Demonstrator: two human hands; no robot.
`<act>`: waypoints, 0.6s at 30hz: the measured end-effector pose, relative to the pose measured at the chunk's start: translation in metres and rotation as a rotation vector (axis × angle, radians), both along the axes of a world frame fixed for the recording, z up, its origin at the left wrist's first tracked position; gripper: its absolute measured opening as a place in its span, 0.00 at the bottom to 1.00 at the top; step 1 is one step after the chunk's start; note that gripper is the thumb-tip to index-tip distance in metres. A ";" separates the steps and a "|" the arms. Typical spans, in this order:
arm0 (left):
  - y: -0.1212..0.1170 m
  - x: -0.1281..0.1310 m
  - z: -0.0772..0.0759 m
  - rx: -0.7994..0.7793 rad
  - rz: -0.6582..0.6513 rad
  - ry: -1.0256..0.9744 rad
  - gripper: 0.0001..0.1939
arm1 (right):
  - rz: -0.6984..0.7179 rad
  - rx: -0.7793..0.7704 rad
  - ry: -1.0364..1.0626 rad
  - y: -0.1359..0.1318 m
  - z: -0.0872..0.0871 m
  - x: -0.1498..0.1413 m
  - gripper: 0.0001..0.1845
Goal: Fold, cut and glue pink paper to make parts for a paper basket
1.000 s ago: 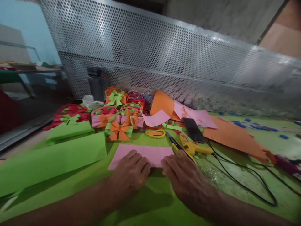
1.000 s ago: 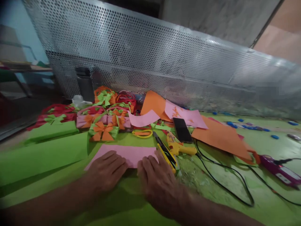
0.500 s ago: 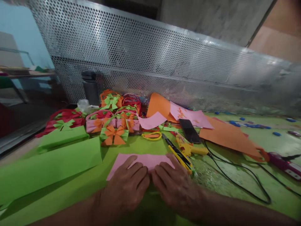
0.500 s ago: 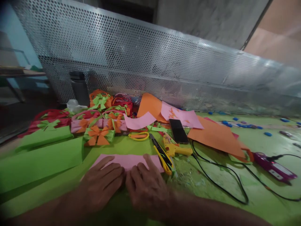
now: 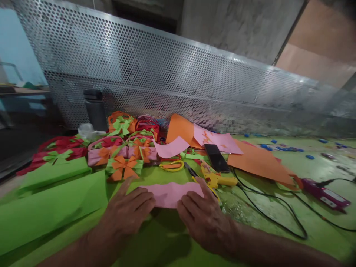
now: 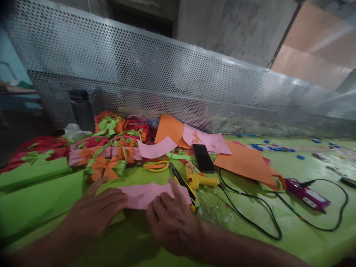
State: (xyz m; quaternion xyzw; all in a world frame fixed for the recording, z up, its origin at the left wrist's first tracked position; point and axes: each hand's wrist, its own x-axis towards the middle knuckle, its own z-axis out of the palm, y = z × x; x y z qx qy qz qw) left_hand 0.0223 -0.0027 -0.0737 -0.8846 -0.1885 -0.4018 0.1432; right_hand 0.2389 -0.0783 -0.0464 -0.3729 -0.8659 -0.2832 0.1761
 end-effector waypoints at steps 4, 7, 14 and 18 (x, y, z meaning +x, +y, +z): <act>0.008 -0.006 0.009 -0.070 0.013 -0.008 0.17 | 0.011 0.045 0.046 0.003 0.004 0.005 0.17; 0.014 -0.012 0.016 -0.086 0.026 -0.016 0.16 | 0.017 0.061 0.060 0.004 0.007 0.007 0.16; 0.032 -0.027 0.024 -0.025 0.085 0.076 0.15 | -0.036 0.014 0.080 0.006 0.008 0.011 0.15; 0.036 -0.032 0.027 -0.048 0.101 0.101 0.17 | -0.062 -0.003 0.073 0.006 0.011 0.011 0.14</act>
